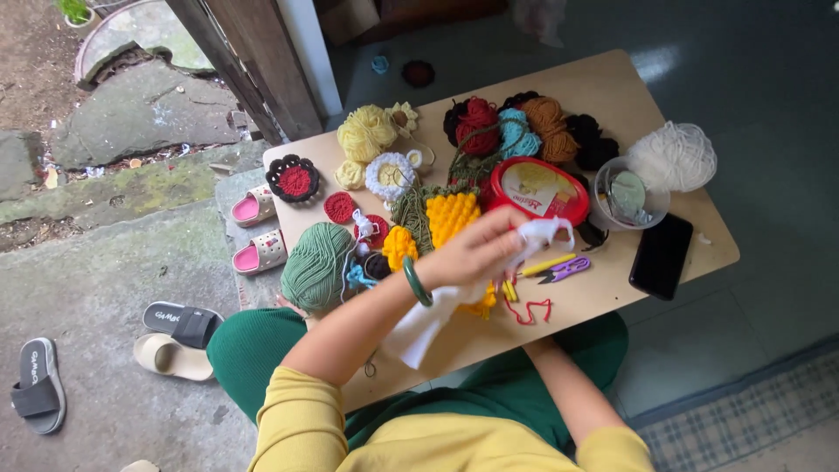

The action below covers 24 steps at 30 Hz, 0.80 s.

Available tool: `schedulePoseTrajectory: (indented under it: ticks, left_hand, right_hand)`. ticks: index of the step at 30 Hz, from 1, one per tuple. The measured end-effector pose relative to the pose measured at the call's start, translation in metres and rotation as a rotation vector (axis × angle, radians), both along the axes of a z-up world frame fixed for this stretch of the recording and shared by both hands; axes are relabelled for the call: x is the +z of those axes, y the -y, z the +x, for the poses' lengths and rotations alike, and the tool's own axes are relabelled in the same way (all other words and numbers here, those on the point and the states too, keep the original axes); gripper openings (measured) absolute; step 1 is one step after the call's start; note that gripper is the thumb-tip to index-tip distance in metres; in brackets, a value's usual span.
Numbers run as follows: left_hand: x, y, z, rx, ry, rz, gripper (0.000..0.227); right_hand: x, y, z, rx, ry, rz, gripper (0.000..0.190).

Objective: Stuffing a small white fabric pouch with white fiberfill using a small tool

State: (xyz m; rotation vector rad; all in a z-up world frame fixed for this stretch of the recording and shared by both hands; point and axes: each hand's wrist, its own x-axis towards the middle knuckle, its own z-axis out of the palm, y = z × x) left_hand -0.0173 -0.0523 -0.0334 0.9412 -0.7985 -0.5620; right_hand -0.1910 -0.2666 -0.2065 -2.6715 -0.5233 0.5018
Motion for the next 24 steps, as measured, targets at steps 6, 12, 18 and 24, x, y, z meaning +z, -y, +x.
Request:
schedulePoseTrajectory:
  ticks: [6, 12, 18, 24]
  left_hand:
    - [-0.028, 0.013, -0.039, -0.068, -0.096, 0.009, 0.018]
    - [-0.012, -0.009, -0.052, -0.036, -0.05, 0.133, 0.022]
    - [-0.007, -0.019, -0.057, -0.022, 0.11, 0.274, 0.029]
    - [-0.004, -0.03, -0.055, 0.01, 0.011, 0.275, 0.029]
  right_hand:
    - [-0.001, 0.013, 0.059, 0.022, 0.182, -0.04, 0.038]
    - [0.002, 0.012, 0.091, 0.026, 0.323, -0.069, 0.041]
    - [-0.004, 0.038, 0.095, 0.05, 0.447, -0.105, 0.045]
    - [-0.011, 0.058, 0.103, 0.112, 0.55, -0.132, 0.05]
